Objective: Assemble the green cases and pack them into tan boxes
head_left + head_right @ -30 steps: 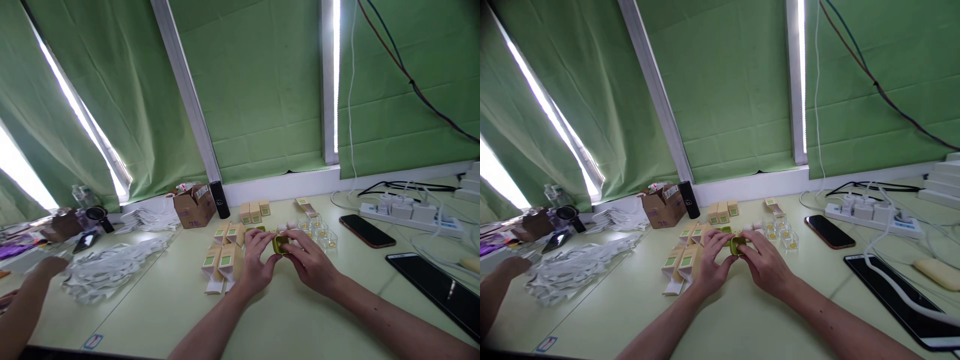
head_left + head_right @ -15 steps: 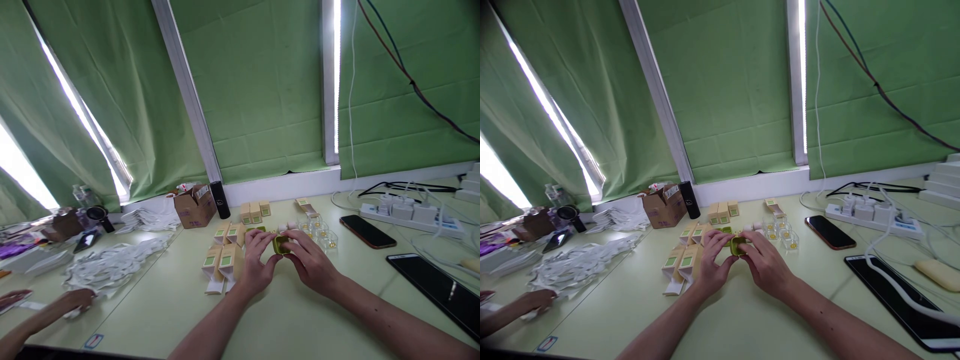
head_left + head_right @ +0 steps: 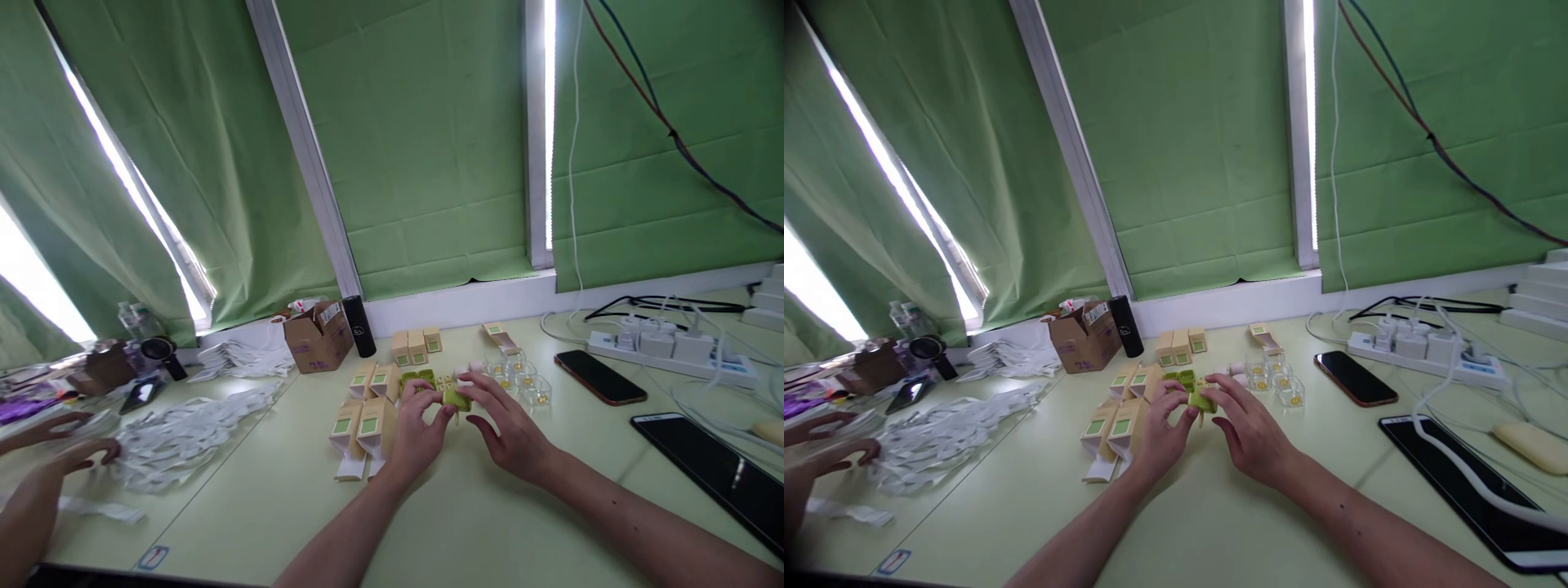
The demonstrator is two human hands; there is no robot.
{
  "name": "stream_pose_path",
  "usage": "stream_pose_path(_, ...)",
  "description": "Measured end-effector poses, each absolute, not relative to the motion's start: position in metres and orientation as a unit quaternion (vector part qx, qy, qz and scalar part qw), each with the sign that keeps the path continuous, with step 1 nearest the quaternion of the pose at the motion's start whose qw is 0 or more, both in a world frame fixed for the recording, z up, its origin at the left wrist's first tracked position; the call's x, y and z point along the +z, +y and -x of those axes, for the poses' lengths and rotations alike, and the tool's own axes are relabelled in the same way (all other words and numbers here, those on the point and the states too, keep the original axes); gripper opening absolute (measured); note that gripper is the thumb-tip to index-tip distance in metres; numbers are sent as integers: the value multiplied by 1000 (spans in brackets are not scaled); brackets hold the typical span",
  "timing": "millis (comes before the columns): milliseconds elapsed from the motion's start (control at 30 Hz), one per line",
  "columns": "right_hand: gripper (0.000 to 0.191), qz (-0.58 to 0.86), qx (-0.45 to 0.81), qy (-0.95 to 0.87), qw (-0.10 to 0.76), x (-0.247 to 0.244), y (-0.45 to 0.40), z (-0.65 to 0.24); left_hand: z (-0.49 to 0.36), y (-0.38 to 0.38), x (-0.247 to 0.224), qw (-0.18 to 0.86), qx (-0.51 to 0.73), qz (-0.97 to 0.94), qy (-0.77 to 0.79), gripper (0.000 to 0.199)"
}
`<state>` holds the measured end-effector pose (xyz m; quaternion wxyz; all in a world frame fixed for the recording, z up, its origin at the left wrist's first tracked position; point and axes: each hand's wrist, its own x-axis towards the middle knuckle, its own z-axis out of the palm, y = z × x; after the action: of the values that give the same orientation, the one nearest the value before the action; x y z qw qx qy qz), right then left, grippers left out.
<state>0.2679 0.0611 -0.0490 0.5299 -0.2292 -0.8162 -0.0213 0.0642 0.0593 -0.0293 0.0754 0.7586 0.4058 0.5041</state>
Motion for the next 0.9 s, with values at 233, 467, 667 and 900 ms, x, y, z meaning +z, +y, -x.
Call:
stream_pose_path(233,51,240,32,-812,531,-50,60,-264,-62,60,-32,103,493,-759,411,60)
stream_pose_path(467,34,283,176,-758,561,-47,61,-264,-60,55,-30,78,508,-757,403,13)
stream_pose_path(667,35,279,234,-748,554,-44,62,-266,-60,51,-27,50,471,-809,349,65)
stream_pose_path(900,41,310,266,-733,545,-45,62,-265,-64,52,-27,79,452,-827,325,48)
